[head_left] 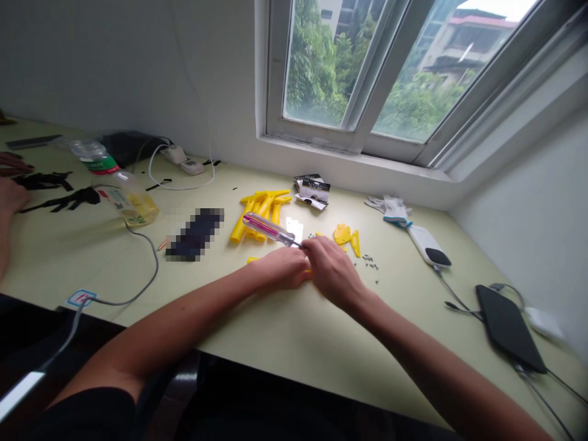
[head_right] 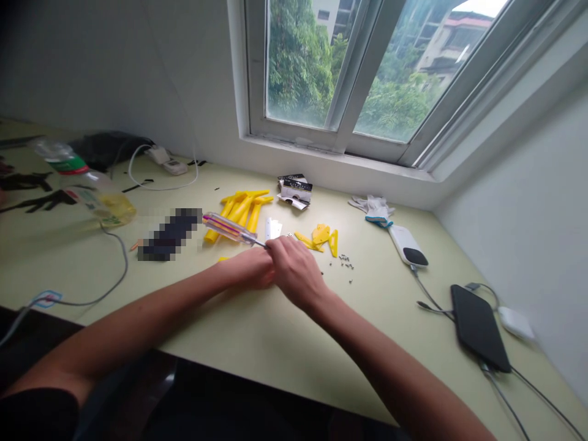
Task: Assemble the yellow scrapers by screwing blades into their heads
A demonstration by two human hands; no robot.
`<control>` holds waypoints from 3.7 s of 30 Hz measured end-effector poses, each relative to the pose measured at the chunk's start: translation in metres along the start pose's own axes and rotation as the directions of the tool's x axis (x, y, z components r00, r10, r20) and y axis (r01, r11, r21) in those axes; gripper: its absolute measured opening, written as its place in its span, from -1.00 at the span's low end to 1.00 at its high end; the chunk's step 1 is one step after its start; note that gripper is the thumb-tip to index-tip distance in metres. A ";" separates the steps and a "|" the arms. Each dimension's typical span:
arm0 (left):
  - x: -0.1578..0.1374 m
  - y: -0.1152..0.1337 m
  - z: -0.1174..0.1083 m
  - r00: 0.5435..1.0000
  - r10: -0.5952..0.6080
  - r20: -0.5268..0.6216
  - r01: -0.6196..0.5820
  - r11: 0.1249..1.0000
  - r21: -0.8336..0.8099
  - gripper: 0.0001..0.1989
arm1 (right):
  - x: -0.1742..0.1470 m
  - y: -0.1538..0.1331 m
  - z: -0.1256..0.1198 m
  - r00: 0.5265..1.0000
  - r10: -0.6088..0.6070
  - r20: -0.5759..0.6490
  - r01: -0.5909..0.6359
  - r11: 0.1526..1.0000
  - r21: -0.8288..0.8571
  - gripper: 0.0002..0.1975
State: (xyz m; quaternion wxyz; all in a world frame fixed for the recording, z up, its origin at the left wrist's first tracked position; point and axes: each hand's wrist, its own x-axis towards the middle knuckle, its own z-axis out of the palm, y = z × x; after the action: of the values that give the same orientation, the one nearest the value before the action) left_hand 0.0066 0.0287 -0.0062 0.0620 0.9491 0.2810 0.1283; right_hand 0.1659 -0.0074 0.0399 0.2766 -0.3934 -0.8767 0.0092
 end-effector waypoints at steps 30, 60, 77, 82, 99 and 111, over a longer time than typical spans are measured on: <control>0.002 0.012 -0.016 0.971 -0.030 -0.236 0.070 0.984 0.163 -0.71 | -0.024 0.049 -0.029 0.674 0.519 0.526 -0.736 0.408 0.540 -0.52; 0.002 0.020 -0.018 0.976 -0.145 -0.162 0.155 0.987 0.047 -0.73 | -0.029 0.045 -0.018 0.797 0.462 0.388 -0.601 0.665 0.443 -0.74; 0.003 0.029 -0.016 0.968 -0.224 -0.116 0.237 0.964 0.122 -0.78 | -0.031 0.043 -0.005 0.843 0.474 0.254 -0.518 0.843 0.147 -0.81; 0.004 0.028 -0.016 0.960 -0.190 -0.205 0.218 0.968 0.127 -0.74 | -0.030 0.049 -0.015 0.790 0.527 0.312 -0.610 0.727 0.315 -0.80; 0.003 0.028 -0.012 0.960 -0.220 -0.171 0.242 0.963 0.118 -0.75 | -0.031 0.052 -0.011 0.799 0.444 0.406 -0.602 0.598 0.529 -0.77; 0.004 0.030 -0.012 0.963 -0.233 -0.131 0.250 0.959 0.131 -0.76 | -0.034 0.047 0.002 0.829 0.515 0.219 -0.559 0.746 0.362 -0.74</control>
State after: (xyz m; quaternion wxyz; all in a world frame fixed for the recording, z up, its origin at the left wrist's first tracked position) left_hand 0.0219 0.0059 0.0113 -0.0088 0.9006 0.4067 0.1531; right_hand 0.2151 0.0018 0.0113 0.2922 -0.5608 -0.7171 0.2931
